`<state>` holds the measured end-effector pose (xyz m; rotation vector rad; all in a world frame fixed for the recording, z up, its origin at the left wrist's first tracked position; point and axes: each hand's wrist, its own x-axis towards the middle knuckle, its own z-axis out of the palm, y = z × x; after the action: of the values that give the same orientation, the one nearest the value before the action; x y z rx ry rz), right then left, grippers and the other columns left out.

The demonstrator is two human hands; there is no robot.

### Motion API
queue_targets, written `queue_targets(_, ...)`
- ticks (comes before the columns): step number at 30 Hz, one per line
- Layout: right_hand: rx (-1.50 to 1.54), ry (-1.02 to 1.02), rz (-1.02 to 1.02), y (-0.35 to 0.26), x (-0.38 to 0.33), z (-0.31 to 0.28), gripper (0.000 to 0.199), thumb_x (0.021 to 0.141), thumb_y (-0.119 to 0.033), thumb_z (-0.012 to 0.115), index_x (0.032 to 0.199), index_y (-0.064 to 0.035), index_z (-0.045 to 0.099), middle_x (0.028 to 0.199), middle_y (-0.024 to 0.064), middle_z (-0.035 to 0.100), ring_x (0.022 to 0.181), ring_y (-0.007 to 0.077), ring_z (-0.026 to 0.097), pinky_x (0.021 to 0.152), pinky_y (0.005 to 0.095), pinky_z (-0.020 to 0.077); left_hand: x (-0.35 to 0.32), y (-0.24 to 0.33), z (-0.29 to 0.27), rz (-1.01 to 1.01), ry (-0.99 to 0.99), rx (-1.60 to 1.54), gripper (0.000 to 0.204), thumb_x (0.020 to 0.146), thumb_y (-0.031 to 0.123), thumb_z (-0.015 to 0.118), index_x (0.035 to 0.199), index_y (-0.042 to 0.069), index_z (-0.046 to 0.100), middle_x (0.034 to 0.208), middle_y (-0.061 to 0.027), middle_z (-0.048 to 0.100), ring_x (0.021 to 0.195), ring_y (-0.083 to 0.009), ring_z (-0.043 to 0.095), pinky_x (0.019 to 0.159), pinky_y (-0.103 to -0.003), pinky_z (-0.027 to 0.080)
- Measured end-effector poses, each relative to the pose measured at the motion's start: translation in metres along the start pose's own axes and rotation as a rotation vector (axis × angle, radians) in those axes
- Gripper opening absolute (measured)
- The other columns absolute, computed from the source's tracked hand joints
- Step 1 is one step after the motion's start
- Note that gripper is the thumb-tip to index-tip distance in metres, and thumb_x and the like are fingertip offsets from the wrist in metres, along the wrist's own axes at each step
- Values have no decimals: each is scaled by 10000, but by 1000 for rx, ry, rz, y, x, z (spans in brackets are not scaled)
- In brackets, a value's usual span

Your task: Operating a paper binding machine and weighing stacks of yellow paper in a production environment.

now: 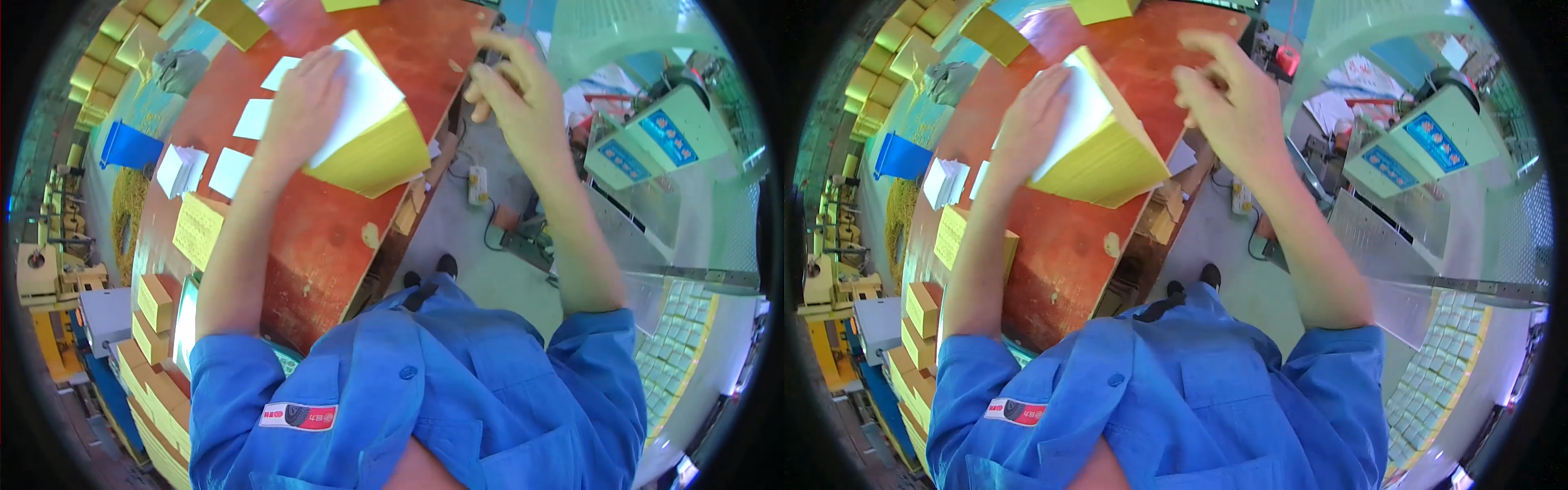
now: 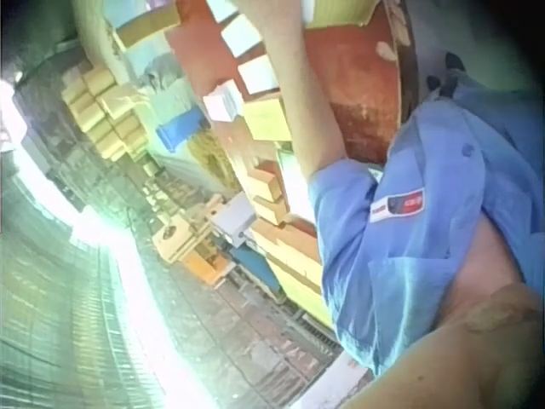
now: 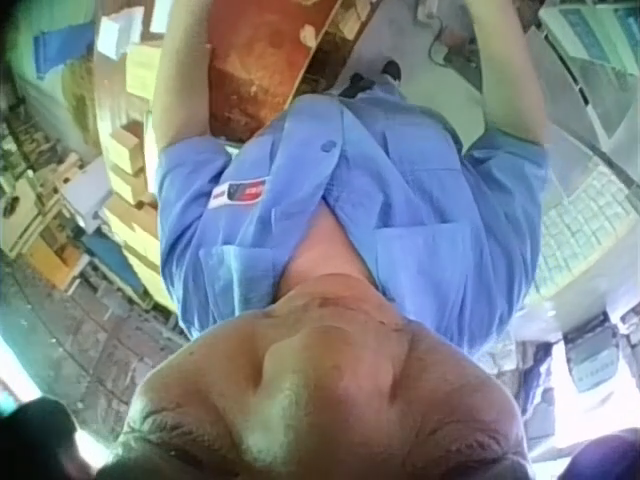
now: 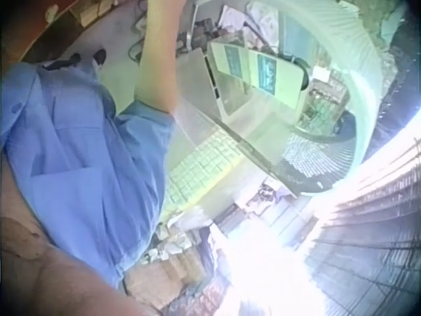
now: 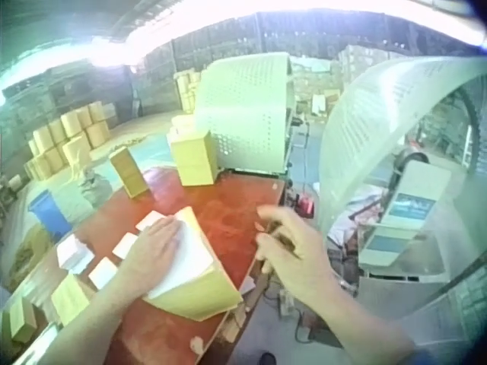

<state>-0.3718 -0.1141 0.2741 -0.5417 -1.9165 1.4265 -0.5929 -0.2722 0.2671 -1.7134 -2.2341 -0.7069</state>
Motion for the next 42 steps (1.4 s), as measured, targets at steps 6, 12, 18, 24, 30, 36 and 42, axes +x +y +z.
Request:
queue_targets(6,449,-58,759,242,-52,7,233,949,-235,555,985,-13,617,887,89,649,756,157,634,685,293,532,9,18,-5,17,-84,172,371,949,180,484,1296,80,570,1418,-218,449,1336,-380,396,1099,-425,317)
queue_targets(12,857,-152,851,195,-58,58,269,961,-243,537,1037,12,573,913,139,649,826,227,657,728,337,553,-4,27,-13,-348,-158,46,395,970,209,470,1356,210,553,1462,-244,380,1375,-386,350,1098,-411,306)
queue_targets(18,1006,-160,1060,178,-45,58,310,974,-294,502,1023,6,561,893,147,648,794,255,670,710,351,562,-8,21,-11,-387,-171,-160,414,971,197,474,1381,210,528,1490,-229,358,1407,-318,327,1101,-374,301)
queue_targets(24,953,-214,1043,182,-60,58,364,984,-387,478,998,-41,591,852,91,660,641,189,651,566,303,539,-27,13,-23,-340,-213,-209,428,967,166,468,1392,181,513,1493,-206,364,1418,-294,308,1113,-368,283)
queue_targets(30,870,-250,1036,167,-112,46,360,981,-349,503,1087,-22,610,865,61,684,665,176,657,578,274,517,-77,22,-38,-347,-244,-493,452,980,105,403,1429,95,450,1527,-134,336,1446,-257,244,1164,-389,212)
queue_targets(36,895,31,542,127,-138,41,383,930,-286,605,1168,14,601,1005,60,661,860,141,630,752,266,496,-127,-34,9,-461,-104,-1153,456,1020,192,388,1454,51,379,1483,-109,386,1366,-226,355,1110,-367,317)
queue_targets(42,746,193,501,125,-213,-83,328,873,-207,624,1104,23,595,1019,63,629,940,127,586,815,288,467,-150,43,124,-763,-320,-1880,471,1028,374,405,1426,122,392,1286,-79,533,1159,-217,540,964,-361,488)
